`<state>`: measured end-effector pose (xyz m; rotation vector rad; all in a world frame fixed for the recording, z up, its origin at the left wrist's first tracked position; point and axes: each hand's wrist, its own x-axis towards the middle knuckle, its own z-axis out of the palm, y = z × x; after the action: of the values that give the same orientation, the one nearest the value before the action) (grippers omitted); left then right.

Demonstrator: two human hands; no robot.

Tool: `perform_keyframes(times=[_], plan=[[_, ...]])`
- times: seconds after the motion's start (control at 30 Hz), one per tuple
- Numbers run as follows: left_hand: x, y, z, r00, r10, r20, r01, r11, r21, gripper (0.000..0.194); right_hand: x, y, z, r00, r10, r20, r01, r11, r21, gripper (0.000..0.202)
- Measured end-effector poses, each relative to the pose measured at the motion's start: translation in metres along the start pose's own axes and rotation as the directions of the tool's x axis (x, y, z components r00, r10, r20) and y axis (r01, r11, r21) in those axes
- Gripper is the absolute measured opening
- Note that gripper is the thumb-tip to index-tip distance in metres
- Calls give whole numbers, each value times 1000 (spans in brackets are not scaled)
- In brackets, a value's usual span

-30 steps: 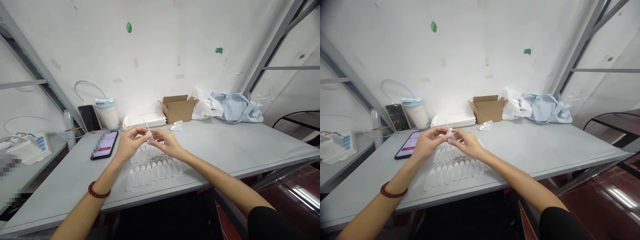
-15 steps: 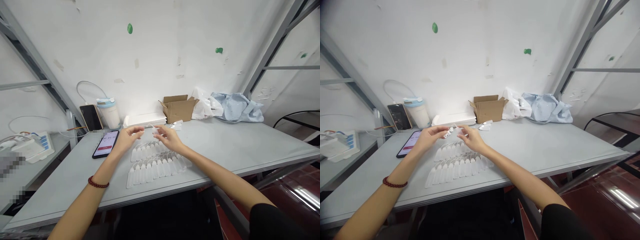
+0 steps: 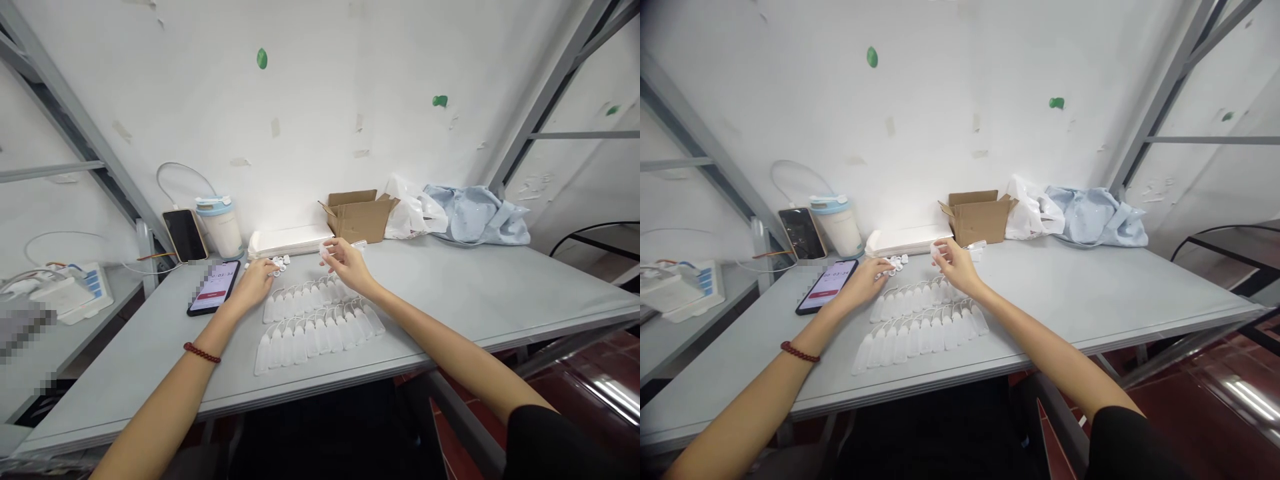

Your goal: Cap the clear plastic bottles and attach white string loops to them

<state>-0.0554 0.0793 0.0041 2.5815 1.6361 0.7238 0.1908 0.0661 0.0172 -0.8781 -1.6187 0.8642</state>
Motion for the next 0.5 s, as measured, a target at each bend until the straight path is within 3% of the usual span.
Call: perform_keyframes(times=[0.1,0.33,0.5], plan=[[2,-6,7,999,23,29,-24,999,44,35,2,-1,-1,999,41,0,-41,996,80,31],[5,-6,8,998,-63,27,61,996,65,30,1,-10,-4,986,132,105,-156,948,276,36],[5,6,-2,979,-190,-76,179,976,-124,29,-1,-14,-5,962,147,229,-218,921,324,33]])
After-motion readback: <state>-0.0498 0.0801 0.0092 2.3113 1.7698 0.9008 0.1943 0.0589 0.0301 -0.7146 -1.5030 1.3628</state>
